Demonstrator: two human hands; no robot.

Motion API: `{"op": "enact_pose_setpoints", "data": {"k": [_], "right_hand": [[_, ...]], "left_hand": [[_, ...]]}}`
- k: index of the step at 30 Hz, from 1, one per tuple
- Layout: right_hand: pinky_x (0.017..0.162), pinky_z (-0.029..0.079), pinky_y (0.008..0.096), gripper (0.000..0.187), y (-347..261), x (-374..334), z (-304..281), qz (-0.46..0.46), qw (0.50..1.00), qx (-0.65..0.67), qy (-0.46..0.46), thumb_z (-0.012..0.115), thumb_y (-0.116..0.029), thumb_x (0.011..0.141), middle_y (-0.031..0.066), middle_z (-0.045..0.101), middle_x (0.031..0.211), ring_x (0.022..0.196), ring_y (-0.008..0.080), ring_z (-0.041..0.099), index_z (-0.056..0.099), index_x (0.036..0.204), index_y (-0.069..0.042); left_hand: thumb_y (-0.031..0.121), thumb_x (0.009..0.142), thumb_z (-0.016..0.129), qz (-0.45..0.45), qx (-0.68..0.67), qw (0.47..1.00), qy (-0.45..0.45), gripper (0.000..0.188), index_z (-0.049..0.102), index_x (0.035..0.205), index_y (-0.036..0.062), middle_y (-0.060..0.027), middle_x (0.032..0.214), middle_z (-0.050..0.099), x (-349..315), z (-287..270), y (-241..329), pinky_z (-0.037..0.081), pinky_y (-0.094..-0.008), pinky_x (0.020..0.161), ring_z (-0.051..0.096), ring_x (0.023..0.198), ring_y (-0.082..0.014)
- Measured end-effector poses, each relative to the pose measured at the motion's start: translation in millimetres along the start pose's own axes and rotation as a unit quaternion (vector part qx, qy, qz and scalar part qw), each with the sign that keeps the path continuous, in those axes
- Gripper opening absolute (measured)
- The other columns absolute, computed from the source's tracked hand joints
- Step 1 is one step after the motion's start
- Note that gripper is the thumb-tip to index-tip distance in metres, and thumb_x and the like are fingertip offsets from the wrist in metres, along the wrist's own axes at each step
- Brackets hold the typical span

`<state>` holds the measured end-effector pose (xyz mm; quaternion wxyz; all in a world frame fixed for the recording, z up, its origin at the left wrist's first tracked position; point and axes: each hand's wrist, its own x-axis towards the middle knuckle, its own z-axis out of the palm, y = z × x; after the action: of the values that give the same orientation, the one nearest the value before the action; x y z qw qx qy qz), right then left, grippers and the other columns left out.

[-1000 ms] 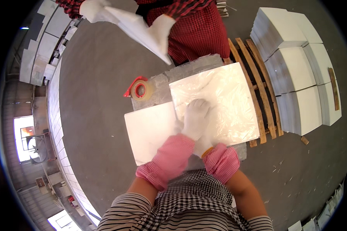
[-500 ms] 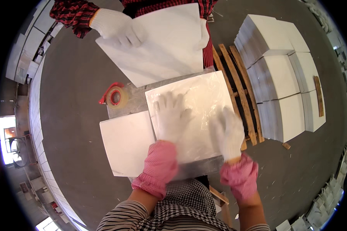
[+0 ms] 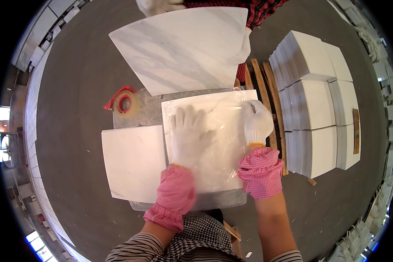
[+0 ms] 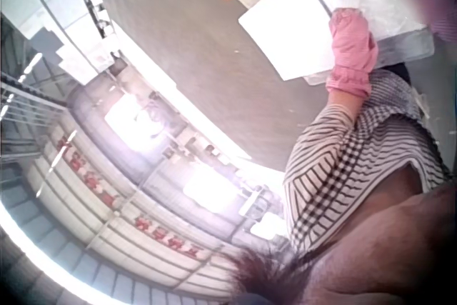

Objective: The person wraps white rectangular tiles in plastic film using both hands. A coworker assists by handing over tiles and placing wrapped tiles on a wooden pallet. The process is repeated for multiple tiles.

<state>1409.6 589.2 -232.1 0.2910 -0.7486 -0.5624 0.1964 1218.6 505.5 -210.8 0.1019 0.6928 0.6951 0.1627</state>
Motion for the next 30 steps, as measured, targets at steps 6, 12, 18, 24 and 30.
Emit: {"op": "enact_pose_setpoints", "data": {"k": [6, 12, 18, 24, 30], "right_hand": [[0.088, 0.054, 0.0478, 0.028, -6, -2, -4, -0.013, 0.999, -0.043, 0.023, 0.064, -0.032, 0.096, 0.0154, 0.077, 0.103, 0.097, 0.0385, 0.07, 0.08, 0.102, -0.01], [0.088, 0.054, 0.049, 0.025, 0, 3, -7, -0.016, 0.996, -0.078, 0.031, 0.065, -0.028, 0.095, 0.0161, 0.077, 0.099, 0.094, 0.0395, 0.07, 0.079, 0.106, -0.011], [0.089, 0.055, 0.0494, 0.028, -31, -27, -78, -0.078, 0.982, -0.169, -0.022, 0.069, -0.028, 0.094, 0.0175, 0.073, 0.106, 0.1, 0.0373, 0.069, 0.072, 0.109, -0.005], [0.091, 0.055, 0.0476, 0.021, -100, -147, -26, -0.258, 0.95, 0.138, -0.11, 0.067, -0.01, 0.093, 0.0161, 0.073, 0.111, 0.102, 0.0366, 0.069, 0.072, 0.112, -0.002], [0.113, 0.04, 0.0501, 0.051, -70, -117, 16, -0.192, 0.965, 0.127, -0.126, 0.061, -0.027, 0.099, 0.02, 0.058, 0.145, 0.131, 0.0377, 0.055, 0.056, 0.146, -0.006]], "left_hand": [[0.039, 0.086, 0.077, -0.009, 0.03, 0.999, 0.006, 0.069, 0.057, 0.143, 0.0056, -0.0215, 0.147, 0.051, 4, -1, -4, 0.033, -0.0585, 0.116, 0.043, 0.136, -0.0439], [0.041, 0.086, 0.076, -0.001, 0.062, 0.998, 0.003, 0.07, 0.057, 0.144, 0.0065, -0.0221, 0.146, 0.052, 9, -6, 0, 0.036, -0.0564, 0.112, 0.044, 0.134, -0.0438], [0.046, 0.086, 0.073, 0.002, 0.159, 0.987, 0.028, 0.069, 0.058, 0.141, 0.0066, -0.0208, 0.144, 0.053, 10, 3, -1, 0.037, -0.057, 0.11, 0.046, 0.133, -0.0447], [0.038, 0.092, 0.068, -0.01, 0.097, 0.995, 0.009, 0.056, 0.06, 0.139, 0.0077, -0.0203, 0.141, 0.054, 7, -6, 3, 0.037, -0.0602, 0.112, 0.046, 0.134, -0.0458], [0.04, 0.094, 0.068, 0.04, 0.142, 0.989, 0.016, 0.054, 0.061, 0.138, 0.0087, -0.018, 0.141, 0.055, 11, 5, -7, 0.037, -0.0568, 0.108, 0.047, 0.131, -0.0436]]}}
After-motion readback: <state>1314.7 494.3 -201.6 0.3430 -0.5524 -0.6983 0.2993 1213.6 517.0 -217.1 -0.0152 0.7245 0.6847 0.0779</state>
